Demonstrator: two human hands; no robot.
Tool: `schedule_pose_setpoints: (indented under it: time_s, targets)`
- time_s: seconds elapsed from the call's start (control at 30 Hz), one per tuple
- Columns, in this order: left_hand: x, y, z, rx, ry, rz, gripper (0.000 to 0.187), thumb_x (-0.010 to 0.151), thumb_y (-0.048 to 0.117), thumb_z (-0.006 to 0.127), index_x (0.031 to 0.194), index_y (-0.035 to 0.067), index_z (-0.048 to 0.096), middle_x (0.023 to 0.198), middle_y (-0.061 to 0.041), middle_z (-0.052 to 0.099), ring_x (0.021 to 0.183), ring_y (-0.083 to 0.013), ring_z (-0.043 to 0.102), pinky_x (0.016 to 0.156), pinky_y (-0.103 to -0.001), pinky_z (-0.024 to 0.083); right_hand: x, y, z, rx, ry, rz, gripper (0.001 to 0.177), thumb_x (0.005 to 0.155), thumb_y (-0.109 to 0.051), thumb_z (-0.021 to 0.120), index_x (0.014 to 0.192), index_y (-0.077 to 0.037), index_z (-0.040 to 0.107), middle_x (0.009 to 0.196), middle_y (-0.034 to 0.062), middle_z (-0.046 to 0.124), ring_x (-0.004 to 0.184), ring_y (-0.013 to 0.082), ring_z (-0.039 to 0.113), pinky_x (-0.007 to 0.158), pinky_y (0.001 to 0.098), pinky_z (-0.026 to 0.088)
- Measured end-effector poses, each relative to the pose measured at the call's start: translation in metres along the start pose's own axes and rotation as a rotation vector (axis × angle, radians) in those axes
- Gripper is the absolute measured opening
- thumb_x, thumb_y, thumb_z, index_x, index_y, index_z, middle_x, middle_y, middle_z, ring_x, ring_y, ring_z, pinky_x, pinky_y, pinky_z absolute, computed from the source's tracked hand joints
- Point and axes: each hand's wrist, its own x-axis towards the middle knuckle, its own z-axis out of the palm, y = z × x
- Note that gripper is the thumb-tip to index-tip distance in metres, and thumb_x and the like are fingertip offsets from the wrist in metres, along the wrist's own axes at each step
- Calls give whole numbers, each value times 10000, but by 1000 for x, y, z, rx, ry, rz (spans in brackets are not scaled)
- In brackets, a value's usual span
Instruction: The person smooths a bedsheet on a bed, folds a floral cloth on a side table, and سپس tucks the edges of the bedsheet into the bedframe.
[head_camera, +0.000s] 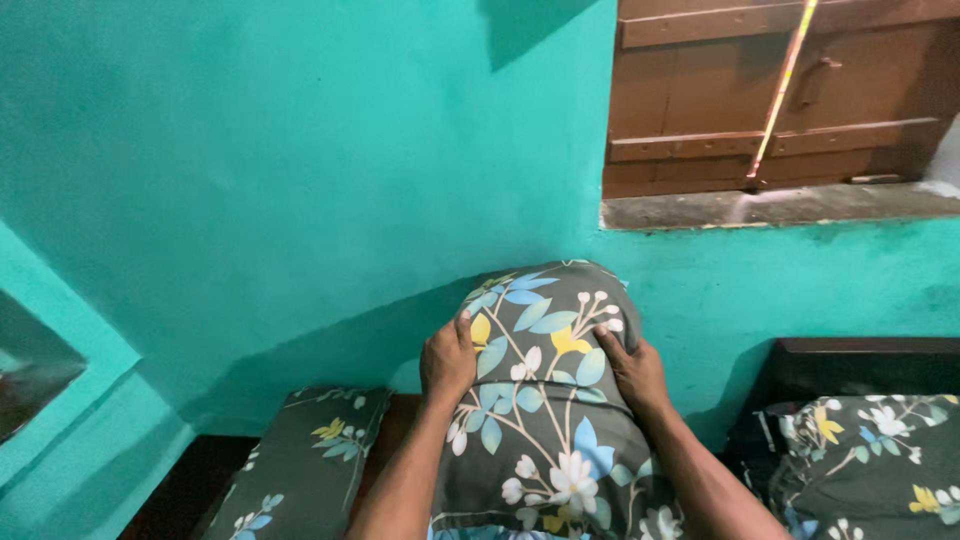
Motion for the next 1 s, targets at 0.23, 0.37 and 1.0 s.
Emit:
schedule_pose_setpoints:
  time_s: [0.23,0.37,1.0]
  targets:
    - [2,-53,-41,12,213,108,400,1027,355,493,1162,16,656,1123,-291,679,1019,-520,620,843,-579,490,-11,-11,64,41,-104,-53,509,893,-419,733,1155,17,740,1000,119,780,864,172,688,769,341,545]
    - [0,-81,-57,156,147,-98,379,1027,359,507,1031,33,699,1015,-267,704,951,-505,644,837,-594,488,-10,-8,95,-77,-148,-34,539,903,-430,745,1129,58,727,973,174,784,857,225,726,769,378,563]
    - [-29,-176,-137,274,277,-126,393,1045,312,501,905,8,707,898,-256,709,889,-470,659,831,-560,493,-41,1,199,-25,-364,-148,618,877,-463,735,1156,86,694,1009,222,779,912,259,745,810,383,568]
